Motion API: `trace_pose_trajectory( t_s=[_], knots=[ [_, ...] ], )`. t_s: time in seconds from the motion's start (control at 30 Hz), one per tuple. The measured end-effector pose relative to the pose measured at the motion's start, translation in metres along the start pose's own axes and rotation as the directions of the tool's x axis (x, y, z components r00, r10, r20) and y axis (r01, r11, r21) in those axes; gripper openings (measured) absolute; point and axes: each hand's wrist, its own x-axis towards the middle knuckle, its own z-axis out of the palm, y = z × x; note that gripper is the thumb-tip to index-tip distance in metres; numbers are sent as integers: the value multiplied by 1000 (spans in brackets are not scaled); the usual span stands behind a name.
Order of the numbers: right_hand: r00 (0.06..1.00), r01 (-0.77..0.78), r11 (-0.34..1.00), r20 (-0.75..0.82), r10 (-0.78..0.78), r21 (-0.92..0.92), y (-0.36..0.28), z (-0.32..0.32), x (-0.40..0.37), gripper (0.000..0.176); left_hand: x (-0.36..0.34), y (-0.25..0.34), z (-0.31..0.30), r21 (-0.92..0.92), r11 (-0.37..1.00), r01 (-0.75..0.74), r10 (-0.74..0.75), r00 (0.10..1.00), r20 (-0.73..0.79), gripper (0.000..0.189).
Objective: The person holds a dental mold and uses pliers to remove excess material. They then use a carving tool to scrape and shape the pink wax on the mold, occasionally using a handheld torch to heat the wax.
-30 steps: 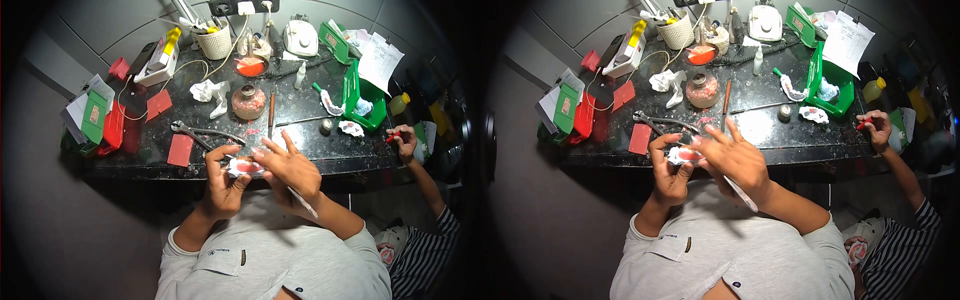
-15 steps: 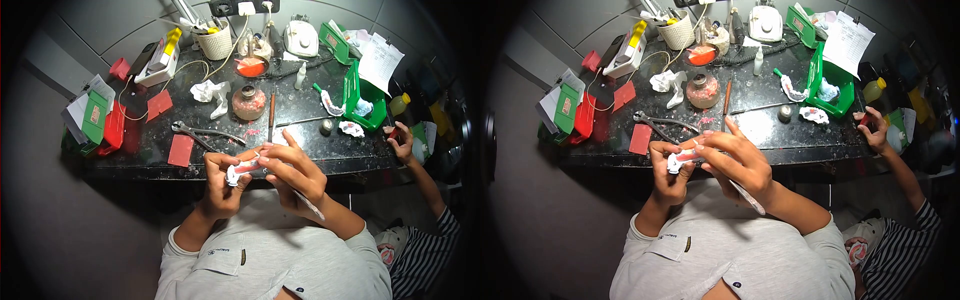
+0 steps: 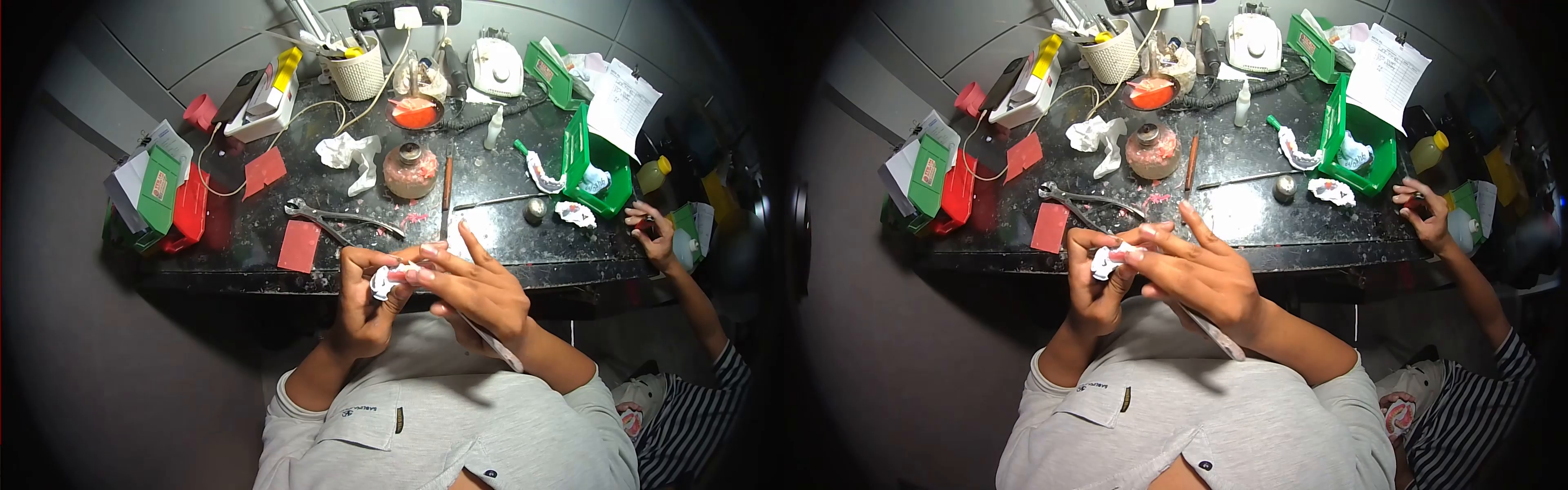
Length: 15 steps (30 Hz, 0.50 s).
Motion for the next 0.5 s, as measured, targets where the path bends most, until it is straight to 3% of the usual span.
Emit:
trace_pose_trajectory(
  t_s=[0.07,0.13,0.27,0.4,0.5],
  knots=[
    [998,-62,993,-36,59,-99,3,2,0,36,-2,1,0,51,998,44,-43,999,-16,27],
    [995,-89,989,-51,84,-114,3,0,1,35,-3,-1,1,-189,972,138,-156,984,-85,24],
    [993,-86,996,-78,85,-2,2,1,-1,25,6,-2,6,-250,967,56,-83,992,-99,22],
    [996,-53,998,-71,54,20,-2,6,-3,28,4,-5,6,-233,969,75,-105,988,-117,25],
    [993,-43,999,-112,45,15,-3,10,-4,32,6,-4,9,-122,992,24,-39,992,-121,24]
  ],
)
